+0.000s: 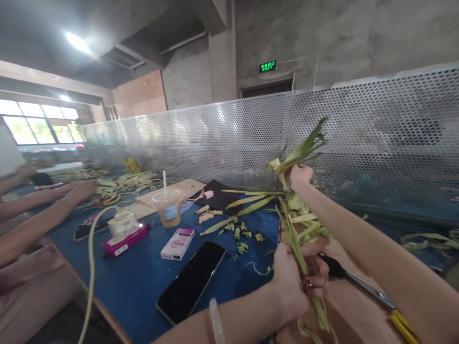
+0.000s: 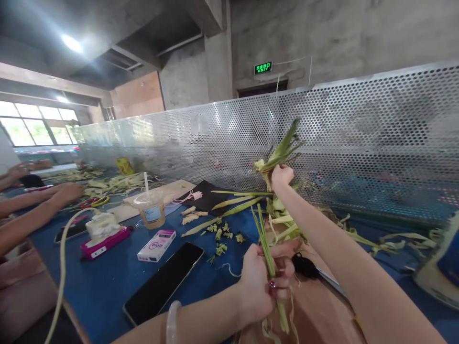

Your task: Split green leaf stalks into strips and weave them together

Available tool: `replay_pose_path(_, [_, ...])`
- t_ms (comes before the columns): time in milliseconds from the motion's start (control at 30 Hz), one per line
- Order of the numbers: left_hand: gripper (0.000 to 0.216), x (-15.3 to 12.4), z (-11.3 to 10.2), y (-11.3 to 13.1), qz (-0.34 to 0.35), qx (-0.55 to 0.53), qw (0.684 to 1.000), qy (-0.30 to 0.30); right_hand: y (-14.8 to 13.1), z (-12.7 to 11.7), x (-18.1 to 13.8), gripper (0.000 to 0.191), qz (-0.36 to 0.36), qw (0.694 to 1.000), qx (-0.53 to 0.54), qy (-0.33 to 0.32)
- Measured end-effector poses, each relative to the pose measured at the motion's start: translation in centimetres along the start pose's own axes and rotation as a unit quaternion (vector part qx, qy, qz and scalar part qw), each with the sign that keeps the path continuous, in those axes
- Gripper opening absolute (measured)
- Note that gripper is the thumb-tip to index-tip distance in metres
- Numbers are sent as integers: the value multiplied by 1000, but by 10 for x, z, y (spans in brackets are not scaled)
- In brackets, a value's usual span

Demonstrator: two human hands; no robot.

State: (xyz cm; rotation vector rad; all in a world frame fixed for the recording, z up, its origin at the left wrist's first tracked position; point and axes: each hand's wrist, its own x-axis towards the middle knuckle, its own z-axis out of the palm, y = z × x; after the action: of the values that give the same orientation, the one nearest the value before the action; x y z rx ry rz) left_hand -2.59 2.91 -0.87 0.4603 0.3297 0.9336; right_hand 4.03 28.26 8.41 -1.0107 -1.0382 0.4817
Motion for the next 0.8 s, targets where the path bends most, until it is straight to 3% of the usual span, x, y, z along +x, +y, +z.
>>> replay_pose_path(100, [53,-1,1,-4,45,28,999,2,3,18,-13,14,-52,992,-113,-37])
replay_pose_path(200, [51,-3,4,-7,87,48,994,52,4,46,-26,20,-113,968,-199,-102])
replay_pose_path(367, [59,-7,8,-8,200,68,967,145,17,94,-45,30,-190,913,-291,-214])
replay_pose_path(467, [64,-7,7,-7,223,92,960,143,33,113,-50,32,-218,868,-345,-284])
replay_pose_path(633, [62,-3,7,-5,235,92,947,198,60,120,-52,25,-230,780,-444,-376])
replay_pose_path(800, [65,-1,8,-5,224,109,953,170,65,106,-44,30,-229,693,-512,-453])
